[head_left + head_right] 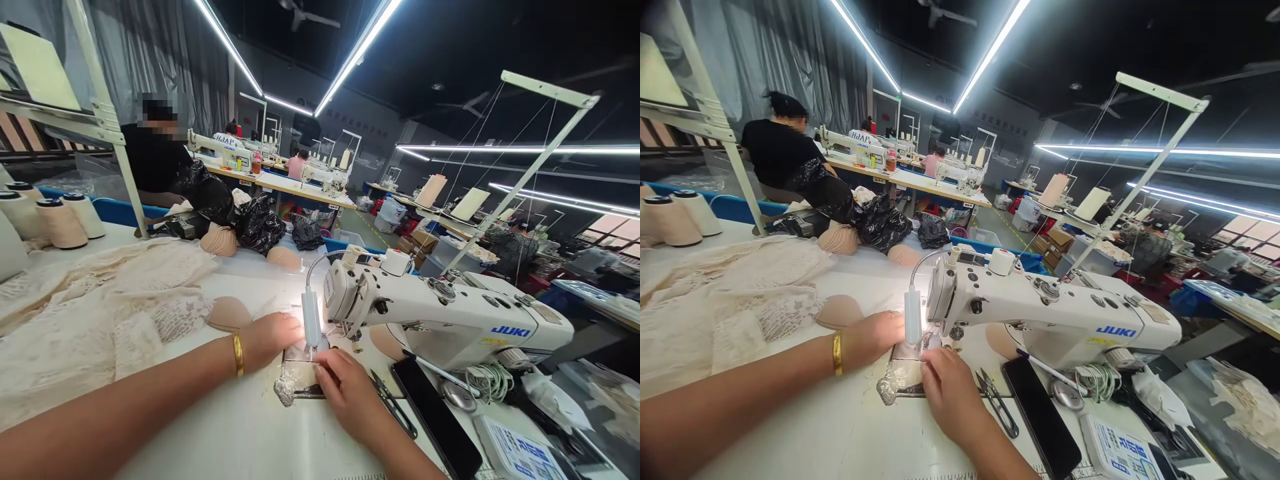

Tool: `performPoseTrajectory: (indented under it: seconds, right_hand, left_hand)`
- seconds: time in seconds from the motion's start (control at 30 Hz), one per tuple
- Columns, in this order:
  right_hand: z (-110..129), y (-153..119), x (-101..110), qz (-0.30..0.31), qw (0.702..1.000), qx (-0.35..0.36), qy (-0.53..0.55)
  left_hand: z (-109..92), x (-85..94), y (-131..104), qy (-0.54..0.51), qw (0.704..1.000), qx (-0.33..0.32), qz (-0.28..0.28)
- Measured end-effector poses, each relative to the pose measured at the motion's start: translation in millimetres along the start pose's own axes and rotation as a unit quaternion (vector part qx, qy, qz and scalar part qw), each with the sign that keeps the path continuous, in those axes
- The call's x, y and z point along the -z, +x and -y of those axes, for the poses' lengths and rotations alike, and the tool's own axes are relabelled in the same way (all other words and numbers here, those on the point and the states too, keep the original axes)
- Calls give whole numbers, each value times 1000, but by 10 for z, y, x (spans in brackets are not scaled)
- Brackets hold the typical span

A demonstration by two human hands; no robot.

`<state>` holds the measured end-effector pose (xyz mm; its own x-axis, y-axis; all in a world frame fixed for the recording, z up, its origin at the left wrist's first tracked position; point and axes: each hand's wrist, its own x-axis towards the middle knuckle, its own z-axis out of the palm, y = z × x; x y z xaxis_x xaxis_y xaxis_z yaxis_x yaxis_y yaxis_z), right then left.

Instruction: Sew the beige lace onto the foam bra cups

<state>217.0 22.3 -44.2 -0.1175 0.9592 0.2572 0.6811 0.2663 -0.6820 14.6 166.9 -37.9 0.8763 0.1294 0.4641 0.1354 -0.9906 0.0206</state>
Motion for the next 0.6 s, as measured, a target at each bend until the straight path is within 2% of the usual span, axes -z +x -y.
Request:
performPoseTrajectory:
  seconds: [0.03,0.1,0.2,0.27,0.33,0.4,0.43,0.47,0.5,0.53,0.57,0.6]
  right_hand:
    - [80,3,-28,12,995,-53,89]
    - [249,6,-115,29,952,-146,269]
    - [489,-26,-286,-4,877,-192,440]
    - [623,-74,-384,-55,835,-194,512]
    - [729,-124,-454,-102,790,-202,570]
    - [802,-160,-506,-136,763,-208,596]
    - [826,-176,-534,-149,761,-206,596]
    - [842,-196,-569,-162,766,-202,589]
    - [852,-225,-613,-175,775,-197,574]
    - [856,-267,-668,-189,790,-191,551]
    - [856,-326,-732,-204,808,-186,521]
    - [854,-401,-803,-216,826,-180,489]
  left_hand:
    - [-80,53,-55,-14,1000,-3,-14]
    - [-259,180,-190,-44,998,-11,-35]
    - [-423,375,-474,-77,996,19,-48]
    - [-420,491,-717,-51,995,76,-50]
    - [-414,594,-963,26,986,149,-68]
    - [-521,670,-1138,70,961,231,-131]
    - [-634,687,-1181,42,946,276,-168]
    - [-781,687,-1190,-29,927,318,-198]
    - [-948,667,-1168,-144,902,352,-202]
    - [-1118,630,-1120,-304,862,379,-142]
    - [-1275,580,-1053,-466,795,379,-90]
    - [-1403,524,-975,-580,705,396,-94]
